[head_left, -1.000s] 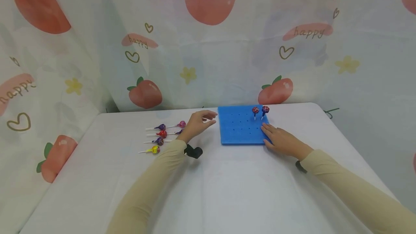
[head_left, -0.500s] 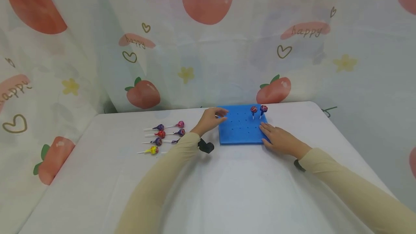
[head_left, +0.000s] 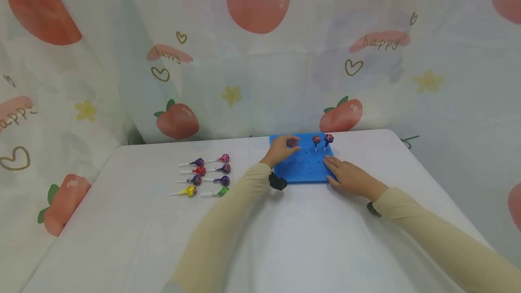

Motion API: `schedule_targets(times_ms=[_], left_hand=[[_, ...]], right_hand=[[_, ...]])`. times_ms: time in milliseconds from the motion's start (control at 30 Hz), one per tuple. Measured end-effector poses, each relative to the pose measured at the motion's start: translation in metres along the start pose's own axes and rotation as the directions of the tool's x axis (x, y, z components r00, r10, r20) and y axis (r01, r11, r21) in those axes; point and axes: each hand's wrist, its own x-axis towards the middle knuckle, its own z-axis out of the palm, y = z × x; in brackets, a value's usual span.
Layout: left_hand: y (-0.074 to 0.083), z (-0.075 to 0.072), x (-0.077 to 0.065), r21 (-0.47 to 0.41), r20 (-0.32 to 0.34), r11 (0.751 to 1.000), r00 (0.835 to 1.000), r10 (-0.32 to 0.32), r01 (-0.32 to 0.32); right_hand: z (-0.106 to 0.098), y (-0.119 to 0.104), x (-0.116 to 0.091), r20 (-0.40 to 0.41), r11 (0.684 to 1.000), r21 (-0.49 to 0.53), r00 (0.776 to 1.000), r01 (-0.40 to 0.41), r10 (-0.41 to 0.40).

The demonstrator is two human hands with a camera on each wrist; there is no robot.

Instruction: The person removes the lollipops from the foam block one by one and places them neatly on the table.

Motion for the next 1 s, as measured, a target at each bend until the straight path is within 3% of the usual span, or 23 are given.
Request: schedule_targets(times_ms=[533, 800, 1000], left_hand=[[0.006, 0.031, 0.018, -0.024, -0.024, 0.996, 0.996, -0.081, 0.081], [0.011, 0.043, 0.023, -0.055, -0.019, 0.995, 0.996, -0.087, 0.085], [0.018, 0.05, 0.025, -0.093, 0.003, 0.985, 0.989, -0.147, 0.147]], right_hand=[[0.0, 0.0, 0.0, 0.005, 1.0, -0.006, 1.0, -0.002, 0.002], [0.003, 0.001, 0.0, -0.001, 1.0, -0.007, 1.0, -0.004, 0.004], [0.003, 0.001, 0.0, -0.01, 1.0, -0.015, 1.0, 0.004, -0.005]])
